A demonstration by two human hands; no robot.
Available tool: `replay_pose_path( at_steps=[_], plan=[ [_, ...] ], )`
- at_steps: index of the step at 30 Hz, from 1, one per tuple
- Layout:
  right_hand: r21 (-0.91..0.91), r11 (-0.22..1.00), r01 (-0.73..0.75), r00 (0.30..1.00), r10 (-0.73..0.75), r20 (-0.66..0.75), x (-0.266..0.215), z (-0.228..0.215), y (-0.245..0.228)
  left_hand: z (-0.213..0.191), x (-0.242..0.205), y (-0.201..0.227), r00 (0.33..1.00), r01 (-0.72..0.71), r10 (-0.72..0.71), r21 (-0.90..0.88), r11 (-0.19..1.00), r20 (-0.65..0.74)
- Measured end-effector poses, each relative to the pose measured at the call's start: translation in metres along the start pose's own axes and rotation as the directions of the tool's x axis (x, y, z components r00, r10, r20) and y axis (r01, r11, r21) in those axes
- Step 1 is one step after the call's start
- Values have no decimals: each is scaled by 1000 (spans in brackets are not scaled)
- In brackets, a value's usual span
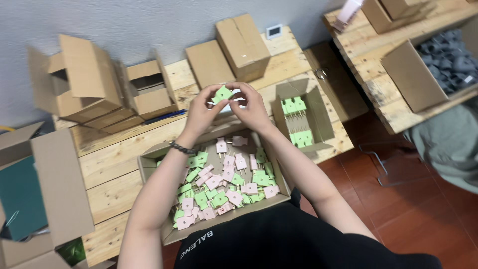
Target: The person picks small pink and green electrical components from a large box, tests each by inserting it into a white wall socket, and then places it into a smaller cardboard box. The process is repeated for multiple components throughout the clip.
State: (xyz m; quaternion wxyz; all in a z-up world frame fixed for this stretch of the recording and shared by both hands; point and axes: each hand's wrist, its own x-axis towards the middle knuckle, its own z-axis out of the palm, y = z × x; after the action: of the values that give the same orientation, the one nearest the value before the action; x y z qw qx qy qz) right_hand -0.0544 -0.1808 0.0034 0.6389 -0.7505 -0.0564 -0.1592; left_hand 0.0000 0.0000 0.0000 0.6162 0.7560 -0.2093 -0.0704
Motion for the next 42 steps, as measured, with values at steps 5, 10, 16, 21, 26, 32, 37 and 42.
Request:
replay_pose_path(
  at_steps=[5, 10, 16, 21, 26, 32, 37, 42],
  plan=[
    [177, 974, -144, 983, 161, -86, -3, -31, -4, 1, -8, 8, 984, -90, 84, 31, 995, 156],
    [-102, 974, -204, 979, 203, -20, -24, -96, -58, -6, -16, 13, 957, -182, 152, 104, 978, 247],
    [-892, 429, -143, 887, 454, 76, -45, -188, -12, -12, -9, -4, 950, -211, 152, 202, 956, 274],
    [-962, 266, -70, 646, 746, 159, -65, -217, 36, -13, -10, 12, 936, -214, 121, 259, 942, 331],
    [-951, 307, -43, 606, 764, 219, -55, -223, 57, -15, -11, 6, 938, -186, 84, 286, 940, 336],
    [-986, 159, 56, 599, 785, 161, -61, -220, 96, -14, -8, -11, 937, -186, 62, 339, 922, 344],
    [-966, 66, 249, 751, 617, 236, -77, -199, 91, -18, -3, -24, 933, -194, 44, 396, 898, 358],
    [-933, -203, 296, 878, 442, 182, -73, -166, 33, -22, 0, -21, 934, -250, 94, 442, 861, 346]
  ],
)
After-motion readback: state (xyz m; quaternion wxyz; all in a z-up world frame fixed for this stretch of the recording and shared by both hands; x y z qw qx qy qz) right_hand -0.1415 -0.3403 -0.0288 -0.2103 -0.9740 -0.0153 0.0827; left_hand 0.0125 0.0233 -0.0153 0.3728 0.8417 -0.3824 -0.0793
